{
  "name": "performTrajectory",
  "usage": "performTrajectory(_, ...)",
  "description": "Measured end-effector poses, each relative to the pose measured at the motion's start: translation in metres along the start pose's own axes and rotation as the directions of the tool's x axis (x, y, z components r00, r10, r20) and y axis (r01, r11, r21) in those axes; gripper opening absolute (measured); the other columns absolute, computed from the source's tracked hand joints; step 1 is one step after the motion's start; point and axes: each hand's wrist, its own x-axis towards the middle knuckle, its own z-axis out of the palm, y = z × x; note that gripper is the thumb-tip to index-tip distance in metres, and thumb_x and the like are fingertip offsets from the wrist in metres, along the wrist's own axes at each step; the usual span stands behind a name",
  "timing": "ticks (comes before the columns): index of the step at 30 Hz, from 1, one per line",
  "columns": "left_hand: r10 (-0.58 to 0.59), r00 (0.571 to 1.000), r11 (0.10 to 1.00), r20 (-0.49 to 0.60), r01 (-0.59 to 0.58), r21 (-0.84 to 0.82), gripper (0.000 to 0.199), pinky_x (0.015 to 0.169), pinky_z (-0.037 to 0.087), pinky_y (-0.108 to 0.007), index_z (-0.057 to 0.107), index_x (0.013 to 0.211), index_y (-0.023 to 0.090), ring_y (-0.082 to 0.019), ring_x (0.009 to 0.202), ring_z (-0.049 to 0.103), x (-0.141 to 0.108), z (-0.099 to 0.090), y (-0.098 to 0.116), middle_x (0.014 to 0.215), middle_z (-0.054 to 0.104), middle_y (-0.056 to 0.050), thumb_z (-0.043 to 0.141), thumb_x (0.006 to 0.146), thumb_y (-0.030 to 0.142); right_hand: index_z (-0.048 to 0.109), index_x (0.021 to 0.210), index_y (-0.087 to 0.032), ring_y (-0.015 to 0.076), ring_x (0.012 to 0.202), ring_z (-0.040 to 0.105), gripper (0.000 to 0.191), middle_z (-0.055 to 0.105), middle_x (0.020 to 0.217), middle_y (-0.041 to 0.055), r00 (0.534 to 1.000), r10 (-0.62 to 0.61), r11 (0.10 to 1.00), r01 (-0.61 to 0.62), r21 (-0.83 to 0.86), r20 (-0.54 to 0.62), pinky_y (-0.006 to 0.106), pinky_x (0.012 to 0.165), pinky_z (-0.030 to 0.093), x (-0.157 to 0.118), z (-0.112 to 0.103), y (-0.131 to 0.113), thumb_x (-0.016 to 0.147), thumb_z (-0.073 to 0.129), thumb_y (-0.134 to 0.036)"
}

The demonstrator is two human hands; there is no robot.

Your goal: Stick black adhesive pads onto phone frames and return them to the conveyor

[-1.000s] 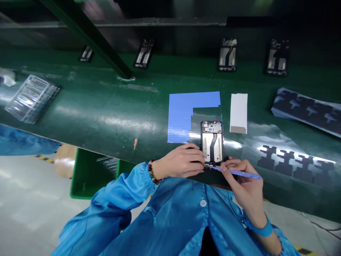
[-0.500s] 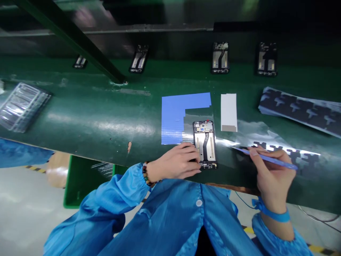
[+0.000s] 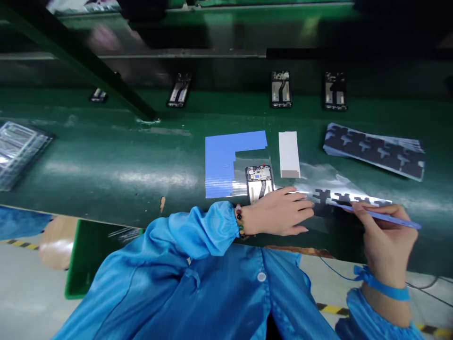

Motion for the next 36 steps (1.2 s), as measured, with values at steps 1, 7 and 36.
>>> performTrajectory(1, -0.005, 1.000, 1.000, 0.005, 0.005, -0.002, 0.040, 0.121, 0.051, -0.044, 0.077, 0.133, 0.018, -0.027, 0.140, 0.069, 0.000, 0.001, 0.001, 0.152, 0.074, -0.011, 0.057, 0.117, 0.048, 0.070, 0.078, -0.028, 0.0276, 0.090, 0.080, 0.039, 0.081, 0.090, 0.0047, 1.000, 0.006, 1.000, -0.006, -0.006, 0.007, 0.051, 0.105, 0.067, 0.000, 0.001, 0.002, 0.068, 0.107, -0.037)
performTrajectory(7, -0.022, 0.999, 0.999, -0.026, 0.021, -0.049, 0.039, 0.127, 0.050, -0.046, 0.076, 0.134, 0.019, -0.030, 0.147, 0.066, -0.008, 0.005, 0.006, 0.152, 0.074, -0.009, 0.065, 0.113, 0.050, 0.061, 0.073, -0.028, 0.0227, 0.076, 0.077, 0.046, 0.069, 0.071, -0.0030, 0.997, 0.035, 0.952, -0.012, 0.304, -0.068, 0.046, 0.094, 0.070, 0.010, 0.021, -0.003, 0.061, 0.105, -0.029)
performTrajectory(36, -0.513, 0.840, 0.831, -0.175, 0.435, -0.348, 0.037, 0.109, 0.057, -0.043, 0.073, 0.145, 0.020, -0.024, 0.125, 0.072, -0.096, -0.019, -0.073, 0.141, 0.081, -0.010, 0.072, 0.108, 0.027, 0.055, 0.078, -0.027, 0.0199, 0.086, 0.079, 0.044, 0.072, 0.079, -0.0027, 0.968, -0.134, 0.972, 0.086, 0.218, 0.213, 0.052, 0.111, 0.066, -0.062, 0.141, -0.045, 0.084, 0.098, -0.031)
